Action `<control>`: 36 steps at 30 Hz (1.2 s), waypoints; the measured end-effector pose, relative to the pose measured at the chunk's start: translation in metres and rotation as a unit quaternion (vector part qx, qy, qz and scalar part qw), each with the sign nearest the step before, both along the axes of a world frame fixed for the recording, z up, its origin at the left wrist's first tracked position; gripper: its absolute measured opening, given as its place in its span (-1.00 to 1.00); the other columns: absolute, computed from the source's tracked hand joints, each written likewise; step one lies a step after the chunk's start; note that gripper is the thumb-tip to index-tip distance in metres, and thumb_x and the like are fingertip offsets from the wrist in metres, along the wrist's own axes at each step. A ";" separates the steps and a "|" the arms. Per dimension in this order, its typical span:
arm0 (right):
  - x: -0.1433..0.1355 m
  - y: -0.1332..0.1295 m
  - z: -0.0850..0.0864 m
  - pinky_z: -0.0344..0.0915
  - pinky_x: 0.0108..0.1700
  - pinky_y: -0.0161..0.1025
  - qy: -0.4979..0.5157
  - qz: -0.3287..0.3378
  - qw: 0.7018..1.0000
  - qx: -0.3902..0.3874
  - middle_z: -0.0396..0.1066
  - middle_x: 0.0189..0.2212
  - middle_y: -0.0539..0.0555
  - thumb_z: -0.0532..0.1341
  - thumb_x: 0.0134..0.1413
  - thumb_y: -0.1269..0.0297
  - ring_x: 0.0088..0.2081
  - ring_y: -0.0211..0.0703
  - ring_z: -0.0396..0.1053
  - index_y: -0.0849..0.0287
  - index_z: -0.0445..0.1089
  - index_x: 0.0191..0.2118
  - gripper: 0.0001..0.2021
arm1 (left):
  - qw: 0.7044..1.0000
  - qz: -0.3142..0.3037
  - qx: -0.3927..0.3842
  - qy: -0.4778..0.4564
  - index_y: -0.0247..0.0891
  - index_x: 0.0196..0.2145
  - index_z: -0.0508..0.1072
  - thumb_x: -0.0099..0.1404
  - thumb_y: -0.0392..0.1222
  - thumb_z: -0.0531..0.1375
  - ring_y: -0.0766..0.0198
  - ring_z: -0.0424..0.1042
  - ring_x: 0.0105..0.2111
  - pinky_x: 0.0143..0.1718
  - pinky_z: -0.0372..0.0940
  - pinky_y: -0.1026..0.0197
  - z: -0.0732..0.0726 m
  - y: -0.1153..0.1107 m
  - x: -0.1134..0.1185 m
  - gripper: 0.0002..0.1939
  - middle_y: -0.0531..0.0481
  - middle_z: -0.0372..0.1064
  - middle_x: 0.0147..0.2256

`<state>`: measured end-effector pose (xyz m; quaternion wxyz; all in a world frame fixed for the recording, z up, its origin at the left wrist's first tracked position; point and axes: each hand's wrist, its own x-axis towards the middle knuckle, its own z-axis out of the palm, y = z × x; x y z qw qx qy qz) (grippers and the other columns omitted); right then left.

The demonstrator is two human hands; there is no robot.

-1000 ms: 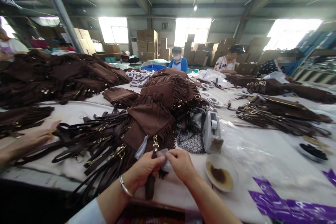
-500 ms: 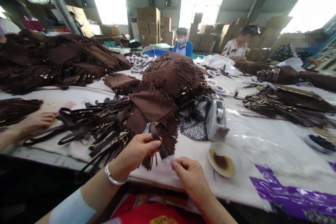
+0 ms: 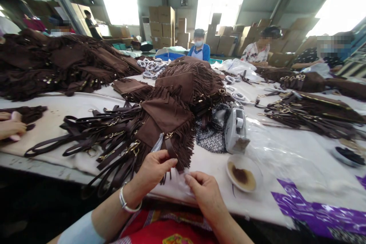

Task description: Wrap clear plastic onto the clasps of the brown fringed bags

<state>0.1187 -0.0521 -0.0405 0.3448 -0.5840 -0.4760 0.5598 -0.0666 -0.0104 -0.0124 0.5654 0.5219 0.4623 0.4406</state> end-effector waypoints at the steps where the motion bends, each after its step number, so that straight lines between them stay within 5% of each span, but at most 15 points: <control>1: -0.001 0.000 -0.001 0.04 -0.44 -0.32 0.007 -0.003 1.000 -0.003 0.32 -0.59 -0.02 0.27 -0.02 0.01 -0.50 -0.27 0.12 0.27 0.54 -0.39 -0.65 | 1.000 -0.005 -0.003 -0.005 -0.28 -0.28 0.58 0.17 -0.21 0.24 0.24 0.44 -0.34 -0.30 0.31 0.29 -0.001 -0.001 0.000 -0.83 -0.01 0.53 -0.35; 6: -0.007 0.003 -0.003 0.16 -0.31 -0.31 0.069 0.009 0.998 0.007 0.46 -0.45 0.03 0.32 -0.06 0.07 -0.39 -0.20 0.27 0.23 0.55 -0.29 -0.69 | 0.999 -0.028 -0.031 0.015 -0.30 -0.32 0.58 0.14 -0.23 0.25 0.24 0.43 -0.33 -0.28 0.30 0.28 -0.009 -0.007 0.003 -0.85 -0.03 0.53 -0.34; 11: -0.013 0.011 0.001 0.14 -0.39 -0.33 0.080 0.022 0.996 0.019 0.38 -0.58 0.00 0.35 -0.08 0.06 -0.47 -0.26 0.23 0.27 0.52 -0.44 -0.69 | 0.989 -0.032 -0.144 -0.027 -0.35 -0.44 0.51 0.06 -0.22 0.33 0.37 0.35 -0.49 -0.45 0.21 0.36 -0.016 -0.011 0.000 -0.87 0.01 0.44 -0.48; 17: -0.012 -0.001 0.016 0.08 -0.46 -0.39 0.203 0.012 0.975 -0.091 0.36 -0.59 -0.01 0.43 -0.21 0.06 -0.54 -0.35 0.17 0.29 0.50 -0.46 -0.66 | 0.889 0.009 -0.352 -0.293 -0.36 -0.36 0.44 0.29 -0.07 0.15 0.17 0.50 -0.31 -0.25 0.39 0.15 -0.006 0.035 -0.005 -0.74 -0.22 0.51 -0.29; 23: -0.012 -0.001 0.007 0.14 -0.47 -0.35 0.198 -0.023 0.974 -0.107 0.39 -0.58 0.03 0.42 -0.22 0.00 -0.55 -0.31 0.22 0.28 0.49 -0.46 -0.62 | 0.898 0.138 -0.309 -0.281 -0.35 -0.40 0.43 0.31 -0.22 0.15 0.30 0.50 -0.43 -0.41 0.36 0.29 -0.007 0.083 0.018 -0.82 -0.09 0.49 -0.38; 31: -0.024 0.057 -0.002 0.07 -0.50 -0.33 -0.004 -0.037 0.999 0.030 0.28 -0.66 -0.01 0.27 -0.07 -0.03 -0.56 -0.28 0.13 0.28 0.43 -0.57 -0.60 | 0.919 0.127 -0.257 -0.272 -0.33 -0.32 0.46 0.25 -0.26 0.21 0.30 0.48 -0.36 -0.45 0.30 0.32 -0.013 0.079 0.018 -0.92 -0.12 0.49 -0.24; 36: -0.036 0.089 0.000 0.08 -0.52 -0.33 -0.069 -0.039 0.993 0.083 0.28 -0.65 -0.02 0.19 -0.01 0.05 -0.54 -0.25 0.17 0.24 0.41 -0.60 -0.64 | 0.926 0.134 -0.241 -0.257 -0.38 -0.37 0.47 0.20 -0.28 0.23 0.29 0.44 -0.45 -0.43 0.34 0.24 -0.014 0.076 0.014 -0.92 -0.13 0.47 -0.38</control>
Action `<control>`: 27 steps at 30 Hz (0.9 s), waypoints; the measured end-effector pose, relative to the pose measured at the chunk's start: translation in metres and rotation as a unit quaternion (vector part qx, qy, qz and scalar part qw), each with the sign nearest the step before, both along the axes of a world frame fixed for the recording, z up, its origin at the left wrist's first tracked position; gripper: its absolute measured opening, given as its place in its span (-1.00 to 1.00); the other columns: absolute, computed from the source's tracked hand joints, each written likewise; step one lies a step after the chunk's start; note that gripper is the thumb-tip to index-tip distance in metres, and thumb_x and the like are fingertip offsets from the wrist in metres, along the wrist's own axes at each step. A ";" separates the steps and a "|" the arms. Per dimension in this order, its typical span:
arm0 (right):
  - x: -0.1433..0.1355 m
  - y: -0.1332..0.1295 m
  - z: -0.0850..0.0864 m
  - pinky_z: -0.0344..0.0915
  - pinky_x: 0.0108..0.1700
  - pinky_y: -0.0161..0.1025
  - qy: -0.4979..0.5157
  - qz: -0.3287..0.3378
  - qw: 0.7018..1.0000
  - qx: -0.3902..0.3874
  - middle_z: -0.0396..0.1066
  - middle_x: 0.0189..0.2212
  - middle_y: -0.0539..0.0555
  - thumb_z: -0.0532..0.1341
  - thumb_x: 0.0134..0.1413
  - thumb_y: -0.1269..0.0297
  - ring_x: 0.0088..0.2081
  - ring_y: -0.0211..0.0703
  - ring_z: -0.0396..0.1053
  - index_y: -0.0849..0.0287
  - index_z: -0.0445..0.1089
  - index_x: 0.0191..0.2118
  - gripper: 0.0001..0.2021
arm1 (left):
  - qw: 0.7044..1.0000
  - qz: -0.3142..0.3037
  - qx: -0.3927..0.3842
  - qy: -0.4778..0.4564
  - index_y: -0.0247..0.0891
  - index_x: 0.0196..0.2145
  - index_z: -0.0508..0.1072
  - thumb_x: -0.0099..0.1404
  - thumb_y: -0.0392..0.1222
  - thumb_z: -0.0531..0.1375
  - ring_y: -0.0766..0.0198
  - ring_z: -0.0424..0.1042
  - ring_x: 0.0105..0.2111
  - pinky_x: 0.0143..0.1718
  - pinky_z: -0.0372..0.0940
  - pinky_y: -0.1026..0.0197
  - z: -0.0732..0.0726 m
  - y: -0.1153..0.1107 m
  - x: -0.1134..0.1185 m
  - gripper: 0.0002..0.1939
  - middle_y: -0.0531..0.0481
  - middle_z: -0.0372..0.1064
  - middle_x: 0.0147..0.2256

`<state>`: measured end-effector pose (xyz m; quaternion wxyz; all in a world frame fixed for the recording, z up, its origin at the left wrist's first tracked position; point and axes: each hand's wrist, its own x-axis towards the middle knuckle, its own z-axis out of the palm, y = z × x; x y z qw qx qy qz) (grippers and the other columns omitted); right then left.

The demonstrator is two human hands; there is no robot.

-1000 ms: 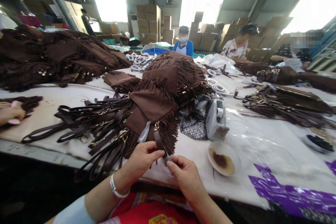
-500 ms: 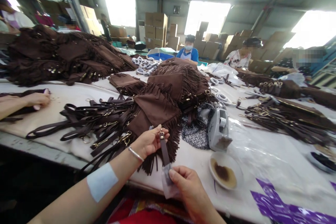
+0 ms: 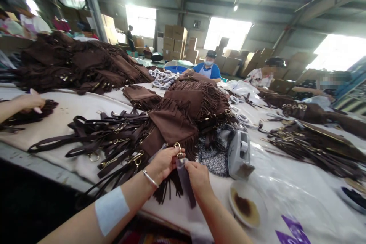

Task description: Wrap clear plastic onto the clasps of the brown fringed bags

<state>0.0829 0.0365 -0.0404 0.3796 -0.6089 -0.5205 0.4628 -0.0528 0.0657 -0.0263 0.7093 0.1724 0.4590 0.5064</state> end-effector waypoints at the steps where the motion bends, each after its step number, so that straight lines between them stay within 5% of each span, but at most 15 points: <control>1: -0.002 0.005 0.000 0.11 -0.50 -0.33 -0.003 0.002 1.000 0.010 0.32 -0.63 -0.01 0.18 0.00 0.05 -0.52 -0.23 0.21 0.24 0.43 -0.59 -0.64 | 1.000 0.003 0.003 0.006 -0.39 -0.39 0.47 0.18 -0.29 0.24 0.29 0.43 -0.48 -0.44 0.33 0.25 0.000 0.000 0.000 -0.92 -0.10 0.46 -0.43; 7: -0.014 0.027 0.009 0.25 -0.41 -0.30 -0.018 0.017 0.998 0.053 0.46 -0.53 0.07 0.16 0.01 0.04 -0.43 -0.12 0.36 0.27 0.53 -0.48 -0.62 | 0.999 0.021 0.032 0.022 -0.35 -0.51 0.43 0.10 -0.25 0.29 0.38 0.33 -0.58 -0.47 0.27 0.31 -0.002 -0.007 0.001 -0.87 0.03 0.38 -0.58; 15: -0.019 0.052 0.006 0.34 -0.34 -0.25 -0.024 0.065 0.995 0.072 0.53 -0.43 0.12 0.21 -0.03 0.07 -0.36 -0.06 0.43 0.30 0.55 -0.22 -0.61 | 0.996 0.019 0.061 0.069 -0.30 -0.21 0.50 0.17 -0.18 0.22 0.21 0.49 -0.30 -0.29 0.34 0.22 -0.003 -0.025 -0.010 -0.77 -0.14 0.51 -0.28; 20: -0.014 0.064 0.007 0.37 -0.23 -0.21 -0.048 0.206 0.972 0.107 0.53 -0.34 0.04 0.20 -0.02 0.26 -0.34 -0.13 0.44 0.21 0.31 0.17 -0.44 | 0.990 0.052 0.097 0.092 -0.31 -0.20 0.48 0.16 -0.24 0.23 0.22 0.48 -0.34 -0.33 0.36 0.23 -0.014 -0.025 -0.008 -0.78 -0.11 0.50 -0.30; 23: -0.011 0.071 0.016 0.29 0.00 -0.14 -0.113 0.281 0.942 0.147 0.52 -0.13 0.11 0.18 -0.04 0.36 -0.12 -0.05 0.43 0.18 0.42 0.08 -0.52 | 0.988 0.053 0.101 0.104 -0.33 -0.26 0.48 0.16 -0.24 0.22 0.23 0.47 -0.37 -0.37 0.35 0.25 -0.015 -0.025 -0.007 -0.83 -0.09 0.48 -0.36; 27: -0.012 0.074 0.027 0.30 -0.06 -0.15 -0.172 0.297 0.926 0.159 0.56 -0.25 0.10 0.18 -0.08 0.38 -0.21 -0.04 0.45 0.18 0.53 -0.12 -0.65 | 0.993 0.039 0.089 0.073 -0.36 -0.33 0.48 0.12 -0.24 0.24 0.24 0.46 -0.45 -0.35 0.36 0.19 -0.008 -0.027 -0.008 -0.84 -0.09 0.46 -0.44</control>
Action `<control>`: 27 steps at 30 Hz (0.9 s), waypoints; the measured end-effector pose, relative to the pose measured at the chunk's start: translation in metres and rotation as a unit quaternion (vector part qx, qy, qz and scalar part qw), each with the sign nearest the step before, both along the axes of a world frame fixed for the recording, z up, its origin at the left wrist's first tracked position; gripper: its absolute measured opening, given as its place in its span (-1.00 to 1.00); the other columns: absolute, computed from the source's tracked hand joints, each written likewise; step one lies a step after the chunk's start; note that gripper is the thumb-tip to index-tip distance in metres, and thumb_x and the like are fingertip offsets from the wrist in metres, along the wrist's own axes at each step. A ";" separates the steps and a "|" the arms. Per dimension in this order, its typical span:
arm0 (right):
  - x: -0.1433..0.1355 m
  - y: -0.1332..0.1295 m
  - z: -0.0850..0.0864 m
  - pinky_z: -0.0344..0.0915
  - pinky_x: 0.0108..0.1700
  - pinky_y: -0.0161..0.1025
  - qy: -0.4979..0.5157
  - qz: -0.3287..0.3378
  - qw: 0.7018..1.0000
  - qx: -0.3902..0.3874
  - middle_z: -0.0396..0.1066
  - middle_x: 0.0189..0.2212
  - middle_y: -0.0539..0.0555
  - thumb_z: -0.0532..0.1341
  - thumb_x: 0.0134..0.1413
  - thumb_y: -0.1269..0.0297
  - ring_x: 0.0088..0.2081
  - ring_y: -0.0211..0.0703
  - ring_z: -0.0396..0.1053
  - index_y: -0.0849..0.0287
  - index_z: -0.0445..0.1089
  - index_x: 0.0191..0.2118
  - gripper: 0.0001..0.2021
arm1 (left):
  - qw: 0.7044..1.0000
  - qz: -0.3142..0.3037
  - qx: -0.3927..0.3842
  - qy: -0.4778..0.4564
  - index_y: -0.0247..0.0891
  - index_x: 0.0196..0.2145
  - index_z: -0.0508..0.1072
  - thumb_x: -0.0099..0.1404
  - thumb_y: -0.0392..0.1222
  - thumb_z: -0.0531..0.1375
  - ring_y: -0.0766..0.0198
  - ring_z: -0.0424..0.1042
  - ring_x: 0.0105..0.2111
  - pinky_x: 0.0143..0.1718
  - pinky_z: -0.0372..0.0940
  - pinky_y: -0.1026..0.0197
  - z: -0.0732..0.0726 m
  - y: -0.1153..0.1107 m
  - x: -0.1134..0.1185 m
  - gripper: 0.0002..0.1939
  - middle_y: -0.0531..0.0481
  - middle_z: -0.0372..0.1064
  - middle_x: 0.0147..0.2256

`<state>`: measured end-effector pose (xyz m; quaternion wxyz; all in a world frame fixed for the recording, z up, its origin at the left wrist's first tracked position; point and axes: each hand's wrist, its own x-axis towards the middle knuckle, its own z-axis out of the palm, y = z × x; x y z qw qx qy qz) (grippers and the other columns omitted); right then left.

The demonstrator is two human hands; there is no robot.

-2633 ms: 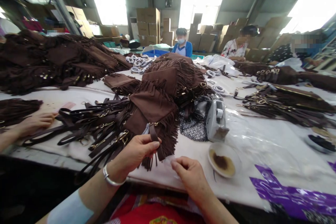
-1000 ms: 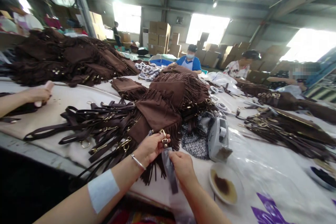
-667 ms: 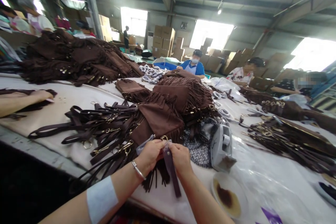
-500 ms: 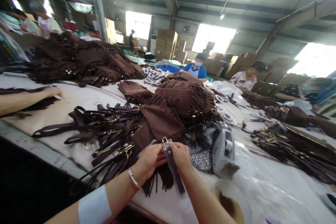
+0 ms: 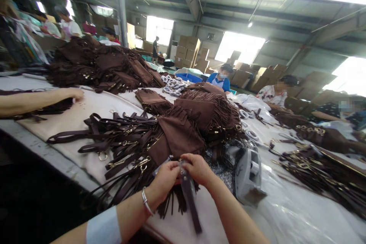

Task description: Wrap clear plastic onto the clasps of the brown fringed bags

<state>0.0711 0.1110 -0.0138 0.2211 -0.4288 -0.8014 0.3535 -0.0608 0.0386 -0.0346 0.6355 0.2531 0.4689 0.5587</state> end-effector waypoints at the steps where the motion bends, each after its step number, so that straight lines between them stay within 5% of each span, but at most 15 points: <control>1: -0.001 0.000 0.001 0.31 -0.12 -0.18 -0.005 -0.003 1.000 0.001 0.56 -0.30 0.08 0.18 -0.08 0.37 -0.26 -0.06 0.45 0.18 0.55 -0.18 -0.70 | 1.000 -0.007 -0.010 -0.008 -0.36 -0.34 0.48 0.10 -0.23 0.25 0.24 0.46 -0.46 -0.34 0.36 0.18 0.002 0.000 0.000 -0.84 -0.09 0.46 -0.45; 10: -0.009 0.013 -0.007 0.17 -0.42 -0.28 -0.021 -0.101 0.995 0.005 0.39 -0.61 -0.01 0.17 -0.13 0.31 -0.49 -0.19 0.31 0.19 0.44 -0.55 -0.86 | 0.993 -0.066 -0.099 -0.021 -0.32 -0.42 0.45 0.09 -0.09 0.28 0.29 0.44 -0.50 -0.40 0.30 0.24 0.000 -0.003 0.003 -0.78 -0.06 0.44 -0.46; 19: -0.017 0.012 -0.021 0.24 -0.41 -0.30 0.017 -0.197 0.980 -0.022 0.41 -0.57 0.01 0.19 -0.12 0.24 -0.47 -0.17 0.35 0.21 0.43 -0.38 -0.82 | 0.987 -0.073 -0.118 -0.086 -0.31 -0.42 0.42 0.18 -0.08 0.24 0.29 0.38 -0.59 -0.54 0.22 0.28 -0.007 -0.012 0.020 -0.78 -0.03 0.40 -0.53; 23: 0.001 -0.011 -0.018 0.28 -0.43 -0.27 0.038 -0.237 0.970 -0.051 0.46 -0.49 0.09 0.10 0.06 -0.02 -0.46 -0.13 0.41 0.20 0.39 -0.34 -0.65 | 0.986 -0.075 -0.118 -0.092 -0.33 -0.41 0.45 0.19 -0.13 0.20 0.31 0.35 -0.61 -0.56 0.23 0.28 -0.005 -0.011 0.016 -0.81 -0.03 0.40 -0.54; 27: 0.025 -0.059 -0.021 0.20 -0.56 -0.30 0.063 -0.233 0.956 -0.167 0.41 -0.54 0.06 0.06 0.05 -0.17 -0.56 -0.18 0.37 0.18 0.31 -0.44 -0.55 | 0.989 -0.058 -0.099 -0.096 -0.35 -0.45 0.45 0.18 -0.20 0.19 0.27 0.37 -0.59 -0.50 0.29 0.23 -0.005 -0.009 0.017 -0.85 -0.05 0.41 -0.56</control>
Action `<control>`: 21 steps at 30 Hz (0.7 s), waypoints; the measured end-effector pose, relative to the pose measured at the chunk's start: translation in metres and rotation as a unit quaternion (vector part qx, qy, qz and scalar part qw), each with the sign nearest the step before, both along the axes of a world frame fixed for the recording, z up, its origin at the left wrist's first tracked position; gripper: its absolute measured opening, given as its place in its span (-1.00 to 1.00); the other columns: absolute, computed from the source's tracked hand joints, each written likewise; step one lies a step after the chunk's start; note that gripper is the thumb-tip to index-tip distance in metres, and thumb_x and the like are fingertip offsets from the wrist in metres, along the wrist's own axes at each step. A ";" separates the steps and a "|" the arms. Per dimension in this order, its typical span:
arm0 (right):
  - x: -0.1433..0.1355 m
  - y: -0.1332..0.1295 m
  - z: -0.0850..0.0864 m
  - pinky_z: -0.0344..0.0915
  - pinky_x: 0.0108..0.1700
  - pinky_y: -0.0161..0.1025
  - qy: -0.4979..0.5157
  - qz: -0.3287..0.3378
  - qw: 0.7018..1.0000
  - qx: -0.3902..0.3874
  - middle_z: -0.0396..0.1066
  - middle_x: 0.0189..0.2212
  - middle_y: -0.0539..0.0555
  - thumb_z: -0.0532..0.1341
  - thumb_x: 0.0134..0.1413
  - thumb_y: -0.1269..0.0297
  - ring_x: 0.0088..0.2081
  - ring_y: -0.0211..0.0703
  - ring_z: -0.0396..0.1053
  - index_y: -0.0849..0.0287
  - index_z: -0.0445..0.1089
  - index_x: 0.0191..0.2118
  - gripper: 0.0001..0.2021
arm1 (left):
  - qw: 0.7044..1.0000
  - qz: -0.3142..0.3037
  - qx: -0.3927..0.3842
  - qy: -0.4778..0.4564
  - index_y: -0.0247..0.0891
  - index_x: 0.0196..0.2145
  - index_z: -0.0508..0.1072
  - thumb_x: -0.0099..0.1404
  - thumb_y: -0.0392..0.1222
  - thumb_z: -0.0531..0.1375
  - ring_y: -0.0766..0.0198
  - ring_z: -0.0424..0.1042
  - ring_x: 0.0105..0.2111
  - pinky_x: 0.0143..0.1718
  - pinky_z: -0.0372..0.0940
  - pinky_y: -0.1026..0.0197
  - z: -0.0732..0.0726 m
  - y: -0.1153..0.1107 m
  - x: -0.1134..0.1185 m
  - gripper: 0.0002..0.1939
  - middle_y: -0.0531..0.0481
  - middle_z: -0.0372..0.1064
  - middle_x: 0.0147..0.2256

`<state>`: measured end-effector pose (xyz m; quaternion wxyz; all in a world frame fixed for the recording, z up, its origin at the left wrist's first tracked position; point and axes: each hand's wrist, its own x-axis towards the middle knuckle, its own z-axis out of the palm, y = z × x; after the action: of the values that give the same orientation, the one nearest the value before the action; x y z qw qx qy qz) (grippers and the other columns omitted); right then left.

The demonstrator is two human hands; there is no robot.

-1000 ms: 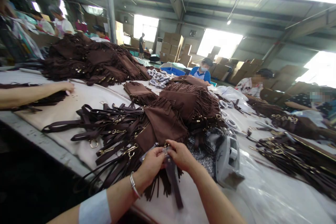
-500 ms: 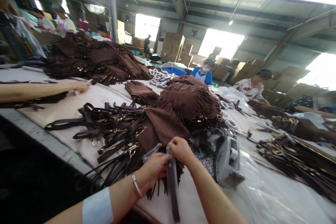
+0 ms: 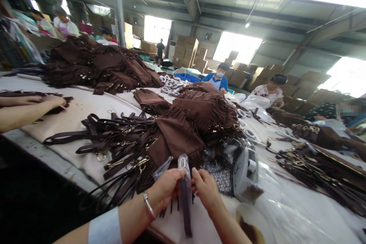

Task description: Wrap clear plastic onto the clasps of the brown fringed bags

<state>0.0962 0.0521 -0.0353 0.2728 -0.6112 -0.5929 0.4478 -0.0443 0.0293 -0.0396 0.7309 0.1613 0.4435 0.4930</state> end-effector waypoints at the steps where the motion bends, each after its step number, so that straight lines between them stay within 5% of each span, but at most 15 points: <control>1: 0.003 -0.013 -0.003 0.19 -0.57 -0.31 0.003 0.010 1.000 -0.018 0.39 -0.56 0.04 0.10 0.03 -0.16 -0.56 -0.19 0.36 0.18 0.31 -0.46 -0.56 | 1.000 0.013 -0.001 0.005 -0.35 -0.47 0.44 0.18 -0.22 0.19 0.28 0.36 -0.60 -0.50 0.28 0.24 -0.001 0.000 0.002 -0.86 -0.03 0.39 -0.57; 7: -0.002 -0.065 -0.014 0.18 -0.59 -0.33 0.088 0.021 0.991 -0.102 0.32 -0.65 -0.05 0.20 -0.08 -0.07 -0.64 -0.25 0.31 0.19 0.29 -0.41 -0.63 | 0.998 0.046 -0.045 0.011 -0.39 -0.47 0.45 0.26 -0.14 0.15 0.28 0.34 -0.61 -0.54 0.25 0.25 -0.001 0.008 0.012 -0.74 -0.06 0.39 -0.57; 15: 0.001 -0.069 -0.003 0.12 -0.63 -0.38 0.127 0.016 0.984 -0.120 0.32 -0.69 -0.09 0.19 -0.07 -0.08 -0.72 -0.31 0.28 0.15 0.20 -0.48 -0.63 | 0.993 0.091 -0.059 -0.042 -0.42 -0.51 0.43 0.28 -0.32 0.06 0.30 0.35 -0.62 -0.51 0.31 0.25 0.010 0.038 0.014 -0.75 -0.11 0.38 -0.59; 21: 0.005 -0.070 -0.001 0.06 -0.66 -0.42 0.170 0.021 0.975 -0.143 0.34 -0.69 -0.08 0.23 -0.08 -0.08 -0.74 -0.34 0.26 0.17 0.20 -0.49 -0.61 | 0.987 0.154 -0.002 -0.048 -0.41 -0.53 0.43 0.21 -0.40 0.13 0.34 0.35 -0.62 -0.52 0.27 0.32 0.006 0.033 0.010 -0.82 -0.05 0.37 -0.60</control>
<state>0.1008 -0.0182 -0.0363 0.2696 -0.5467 -0.4802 0.6308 -0.0340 0.0620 -0.0334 0.6673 0.0654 0.4281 0.6059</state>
